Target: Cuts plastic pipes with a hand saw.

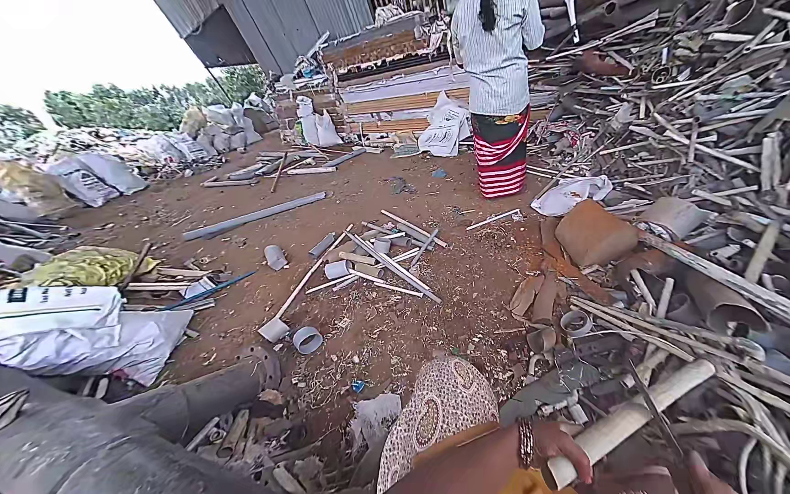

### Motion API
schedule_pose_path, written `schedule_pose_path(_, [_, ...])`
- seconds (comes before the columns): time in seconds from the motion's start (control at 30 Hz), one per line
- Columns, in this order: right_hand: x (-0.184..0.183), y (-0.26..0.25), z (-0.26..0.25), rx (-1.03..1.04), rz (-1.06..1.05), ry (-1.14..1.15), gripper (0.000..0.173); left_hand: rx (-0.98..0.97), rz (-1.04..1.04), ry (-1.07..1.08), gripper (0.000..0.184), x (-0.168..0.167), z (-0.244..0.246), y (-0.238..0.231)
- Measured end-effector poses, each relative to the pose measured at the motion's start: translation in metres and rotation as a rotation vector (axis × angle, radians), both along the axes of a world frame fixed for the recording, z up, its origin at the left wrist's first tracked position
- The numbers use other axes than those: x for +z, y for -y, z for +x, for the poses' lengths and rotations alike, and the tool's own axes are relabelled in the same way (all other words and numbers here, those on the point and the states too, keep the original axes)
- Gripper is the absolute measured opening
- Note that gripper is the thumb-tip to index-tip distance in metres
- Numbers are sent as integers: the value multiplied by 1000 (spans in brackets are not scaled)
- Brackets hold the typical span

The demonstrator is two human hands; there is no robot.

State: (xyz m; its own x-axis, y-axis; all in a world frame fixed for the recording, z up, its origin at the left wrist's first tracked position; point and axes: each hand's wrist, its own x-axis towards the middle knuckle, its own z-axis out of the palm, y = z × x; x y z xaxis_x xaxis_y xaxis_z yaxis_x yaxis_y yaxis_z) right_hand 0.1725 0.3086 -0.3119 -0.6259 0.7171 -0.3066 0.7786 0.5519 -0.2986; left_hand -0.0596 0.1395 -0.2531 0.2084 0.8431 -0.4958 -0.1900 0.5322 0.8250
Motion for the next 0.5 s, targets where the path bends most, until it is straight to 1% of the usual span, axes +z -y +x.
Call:
schedule_pose_path(0.03, [-1,-11,4,-206,-63,-26,51,-22,22,14,64,0,0,-1])
schedule_pose_path(0.07, [-3,-27,9,-391,-139,-77,51,-5,47,43,68,-3,0,-3])
schedule_pose_path(0.1, [-7,-39,17,-533,-239,-176,49,11,40,63,73,-1,1,-3])
schedule_pose_path(0.17, [-13,-46,33,-738,-452,-413,45,18,22,44,80,2,3,-3])
schedule_pose_path(0.23, [-10,-42,31,-857,-605,-595,41,12,41,-3,81,2,-2,-4])
schedule_pose_path(0.3, [0,-37,28,-941,-781,-733,41,-23,63,-111,85,1,-3,-8])
schedule_pose_path(0.33, [2,-35,26,-967,-871,-798,41,-54,80,-206,87,0,-2,-10])
schedule_pose_path(0.37, [5,-34,25,-974,-969,-862,44,-100,105,-331,90,-2,-3,-12])
schedule_pose_path(0.43, [13,-34,23,-897,-1101,-973,57,-237,126,-614,92,-1,0,-19])
schedule_pose_path(0.47, [17,-33,23,-842,-1117,-1025,60,-321,110,-771,90,5,4,-22])
schedule_pose_path(0.5, [21,-33,23,-804,-1101,-1069,56,-395,96,-938,87,10,10,-25])
